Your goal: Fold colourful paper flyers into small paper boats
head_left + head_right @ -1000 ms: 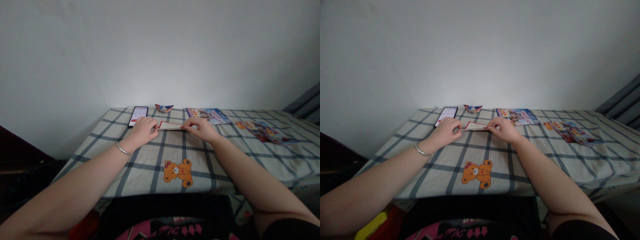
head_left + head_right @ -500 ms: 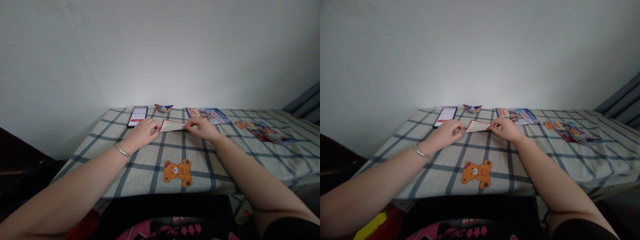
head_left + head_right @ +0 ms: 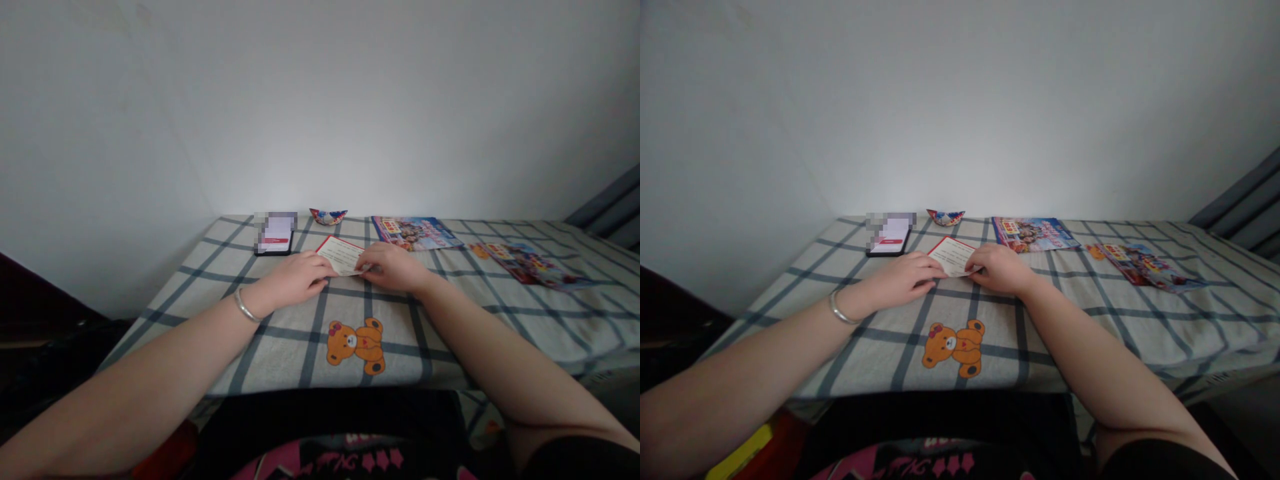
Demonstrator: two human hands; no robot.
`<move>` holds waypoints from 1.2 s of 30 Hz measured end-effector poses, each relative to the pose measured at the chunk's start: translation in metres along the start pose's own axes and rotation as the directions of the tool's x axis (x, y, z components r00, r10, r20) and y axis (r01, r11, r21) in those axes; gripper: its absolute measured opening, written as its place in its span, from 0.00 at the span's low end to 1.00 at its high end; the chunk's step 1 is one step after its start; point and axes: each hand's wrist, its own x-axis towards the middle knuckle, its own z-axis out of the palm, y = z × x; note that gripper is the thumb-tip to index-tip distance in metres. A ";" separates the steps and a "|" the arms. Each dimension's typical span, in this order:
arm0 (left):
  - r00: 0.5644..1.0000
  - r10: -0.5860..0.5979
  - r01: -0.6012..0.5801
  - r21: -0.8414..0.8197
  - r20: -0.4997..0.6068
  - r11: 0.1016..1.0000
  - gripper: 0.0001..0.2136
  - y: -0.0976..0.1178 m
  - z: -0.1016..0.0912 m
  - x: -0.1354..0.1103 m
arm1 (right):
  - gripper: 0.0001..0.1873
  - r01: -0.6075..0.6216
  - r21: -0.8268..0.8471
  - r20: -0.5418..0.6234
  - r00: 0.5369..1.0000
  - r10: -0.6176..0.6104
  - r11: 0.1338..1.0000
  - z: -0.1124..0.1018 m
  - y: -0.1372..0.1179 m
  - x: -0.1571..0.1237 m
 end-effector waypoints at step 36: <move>0.997 -0.074 0.074 0.021 -0.009 0.997 0.16 0.000 0.001 0.001 | 0.04 -0.180 0.551 0.290 0.957 0.015 0.815 -0.022 -0.007 -0.009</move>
